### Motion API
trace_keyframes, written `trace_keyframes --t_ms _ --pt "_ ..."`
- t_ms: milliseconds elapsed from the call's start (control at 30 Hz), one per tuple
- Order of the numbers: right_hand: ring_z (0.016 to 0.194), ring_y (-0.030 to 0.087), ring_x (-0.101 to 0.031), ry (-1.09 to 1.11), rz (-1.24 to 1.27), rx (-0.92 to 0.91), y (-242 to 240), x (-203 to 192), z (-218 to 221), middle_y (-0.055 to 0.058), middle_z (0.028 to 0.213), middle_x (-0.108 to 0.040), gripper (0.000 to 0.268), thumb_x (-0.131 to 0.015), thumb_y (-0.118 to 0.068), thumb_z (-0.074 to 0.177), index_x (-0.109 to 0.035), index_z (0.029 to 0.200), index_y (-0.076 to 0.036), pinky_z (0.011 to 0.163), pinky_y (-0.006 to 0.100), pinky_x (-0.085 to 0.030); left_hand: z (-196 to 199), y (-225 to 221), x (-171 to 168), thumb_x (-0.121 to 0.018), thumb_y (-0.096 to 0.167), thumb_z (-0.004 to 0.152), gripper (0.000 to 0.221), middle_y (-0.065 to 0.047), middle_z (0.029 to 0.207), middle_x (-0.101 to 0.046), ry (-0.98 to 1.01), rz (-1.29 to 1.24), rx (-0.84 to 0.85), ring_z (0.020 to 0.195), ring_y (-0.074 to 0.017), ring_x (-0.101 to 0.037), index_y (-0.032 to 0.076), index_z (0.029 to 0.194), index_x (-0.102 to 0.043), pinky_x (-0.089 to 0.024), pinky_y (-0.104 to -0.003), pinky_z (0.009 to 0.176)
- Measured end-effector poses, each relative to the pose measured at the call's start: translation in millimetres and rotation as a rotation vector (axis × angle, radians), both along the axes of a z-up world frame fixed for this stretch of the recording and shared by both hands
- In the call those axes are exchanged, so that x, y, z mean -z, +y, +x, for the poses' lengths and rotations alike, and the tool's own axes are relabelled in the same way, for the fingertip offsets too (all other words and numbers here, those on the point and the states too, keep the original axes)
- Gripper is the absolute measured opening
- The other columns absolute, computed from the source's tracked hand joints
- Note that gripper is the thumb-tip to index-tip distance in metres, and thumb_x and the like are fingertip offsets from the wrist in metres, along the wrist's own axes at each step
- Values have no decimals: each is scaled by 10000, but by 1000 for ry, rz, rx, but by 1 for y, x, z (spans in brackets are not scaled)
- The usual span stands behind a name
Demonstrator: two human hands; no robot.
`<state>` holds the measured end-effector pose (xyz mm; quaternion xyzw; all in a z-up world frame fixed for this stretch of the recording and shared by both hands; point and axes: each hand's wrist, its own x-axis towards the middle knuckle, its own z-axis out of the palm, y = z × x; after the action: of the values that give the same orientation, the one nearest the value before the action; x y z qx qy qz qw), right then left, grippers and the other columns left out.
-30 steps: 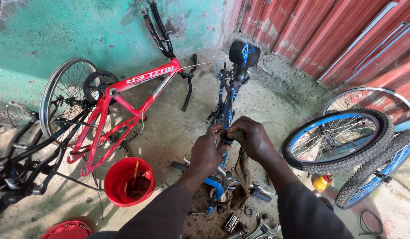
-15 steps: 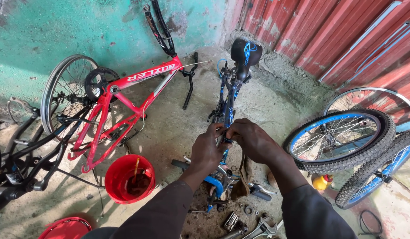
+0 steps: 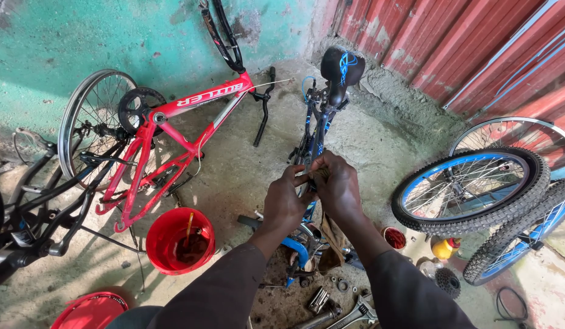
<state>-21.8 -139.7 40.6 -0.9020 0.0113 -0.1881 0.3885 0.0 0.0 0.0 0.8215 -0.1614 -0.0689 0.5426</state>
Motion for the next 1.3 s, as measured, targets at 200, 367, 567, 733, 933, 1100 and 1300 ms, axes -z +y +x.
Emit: trace_keyframes --t_ms 200,367,567,733,933,1100,1300 --pt "808 374 -728 114 -78 16 7 -20 -10 117 776 -740 140 -714 -37 810 -728 887 -154 675 448 -543 0 1 2 -783 170 880 632 -91 1275 -730 -22 52 -18 1121 -446 -686 155 1437 -484 -638 -662 799" --pt "787 376 -730 138 -162 -126 -20 -37 -10 117 726 -737 158 -703 7 772 -719 815 -144 681 435 -559 -5 5 -11 -771 225 927 608 -136 1302 -705 -52 45 21 1124 -479 -671 111 1442 -470 -640 -677 789" --pt "805 344 -724 48 -334 -42 -41 -15 3 83 789 -734 139 -740 -49 800 -740 866 -170 693 455 -585 -1 6 -8 -785 226 922 617 -136 1324 -694 -45 36 56 1160 -493 -646 85 1436 -476 -632 -691 798" --pt "834 331 -760 441 -456 69 -72 -25 -3 81 802 -768 83 -718 -211 844 -781 897 -220 737 444 -596 3 14 -15 -781 168 934 609 -172 1361 -662 -2 -44 122 1272 -506 -559 21 1435 -467 -563 -722 951" --pt "1150 423 -703 994 -373 -338 -58 -55 -29 192 1135 -785 367 -692 -278 862 -757 1216 -212 984 507 -552 31 11 16 -862 278 868 630 -116 1272 -738 268 -305 77 829 -169 -759 73 1395 -585 -613 -297 628" --pt "1250 377 -655 809 -284 -305 -53 -28 -25 197 1316 -680 708 -753 -364 888 -475 1492 -120 1018 505 -542 23 23 -13 -528 463 1064 632 -185 1277 -733 544 -591 -14 459 -76 -494 -31 1458 -511 -366 -236 446" --pt "1130 376 -710 850 -318 -326 -56 -17 -18 161 1231 -721 642 -699 -426 919 -525 1465 -137 931 496 -550 34 19 43 -565 356 1084 468 -181 1190 -738 522 -319 -36 571 -136 -591 -24 1355 -596 -467 -282 502"
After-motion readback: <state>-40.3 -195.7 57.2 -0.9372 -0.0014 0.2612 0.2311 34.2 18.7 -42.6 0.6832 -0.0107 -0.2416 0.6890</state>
